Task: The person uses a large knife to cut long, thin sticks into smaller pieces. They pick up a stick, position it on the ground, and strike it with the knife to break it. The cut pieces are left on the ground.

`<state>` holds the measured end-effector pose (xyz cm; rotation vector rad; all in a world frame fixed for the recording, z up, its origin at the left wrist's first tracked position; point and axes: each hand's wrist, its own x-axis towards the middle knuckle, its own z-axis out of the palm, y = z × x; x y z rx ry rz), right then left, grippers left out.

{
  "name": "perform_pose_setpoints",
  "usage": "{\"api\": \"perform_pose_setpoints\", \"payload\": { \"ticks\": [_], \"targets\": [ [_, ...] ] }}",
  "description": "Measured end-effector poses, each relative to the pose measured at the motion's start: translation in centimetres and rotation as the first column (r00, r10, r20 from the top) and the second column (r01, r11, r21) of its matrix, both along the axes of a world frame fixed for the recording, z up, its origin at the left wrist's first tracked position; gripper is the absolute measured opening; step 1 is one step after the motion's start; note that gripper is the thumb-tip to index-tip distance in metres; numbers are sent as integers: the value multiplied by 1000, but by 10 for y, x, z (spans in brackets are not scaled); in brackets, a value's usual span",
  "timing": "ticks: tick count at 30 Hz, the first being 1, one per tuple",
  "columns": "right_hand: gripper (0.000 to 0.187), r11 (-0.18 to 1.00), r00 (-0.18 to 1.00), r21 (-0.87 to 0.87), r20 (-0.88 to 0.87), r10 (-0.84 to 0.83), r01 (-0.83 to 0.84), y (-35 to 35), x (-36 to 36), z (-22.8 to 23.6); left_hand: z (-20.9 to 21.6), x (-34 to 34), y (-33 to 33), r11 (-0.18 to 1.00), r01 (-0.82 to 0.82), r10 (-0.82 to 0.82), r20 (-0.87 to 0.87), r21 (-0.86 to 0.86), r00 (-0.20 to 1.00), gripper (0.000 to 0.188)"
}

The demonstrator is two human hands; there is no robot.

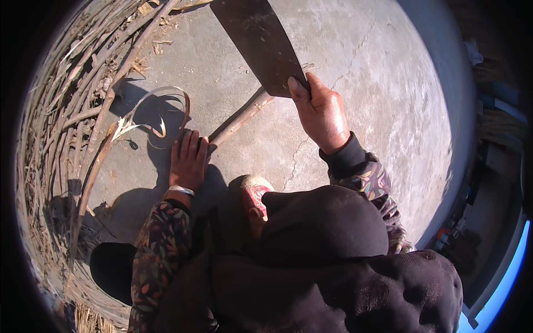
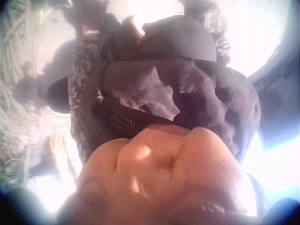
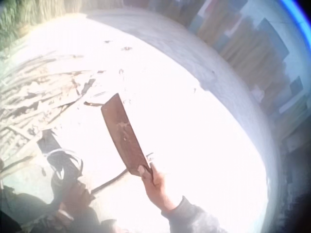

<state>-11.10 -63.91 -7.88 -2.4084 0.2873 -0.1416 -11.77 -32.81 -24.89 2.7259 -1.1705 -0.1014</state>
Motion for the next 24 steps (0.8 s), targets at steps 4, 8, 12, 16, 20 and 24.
{"api": "perform_pose_setpoints", "payload": {
  "ticks": [4,8,12,16,20,24],
  "targets": [
    [19,922,941,350,221,-255,167,1,3,19,5,2,0,998,19,-21,-31,-52,999,57],
    [23,971,887,-233,-458,-55,-60,16,-12,-27,4,-1,1,929,51,-103,123,365,987,51],
    [29,982,868,-187,-489,-84,-10,5,-20,-37,1,-3,2,920,41,-78,81,389,994,54],
    [23,998,998,-22,15,-55,56,-2,-11,5,3,-2,0,1000,3,-3,-15,-3,1000,58],
    [21,965,964,209,180,-198,159,1,-5,15,9,-1,0,999,-2,7,-100,51,995,58],
    [26,972,859,-224,-509,-51,-74,17,-18,-35,8,-1,-1,947,52,-77,65,316,995,57]
  ]
}}
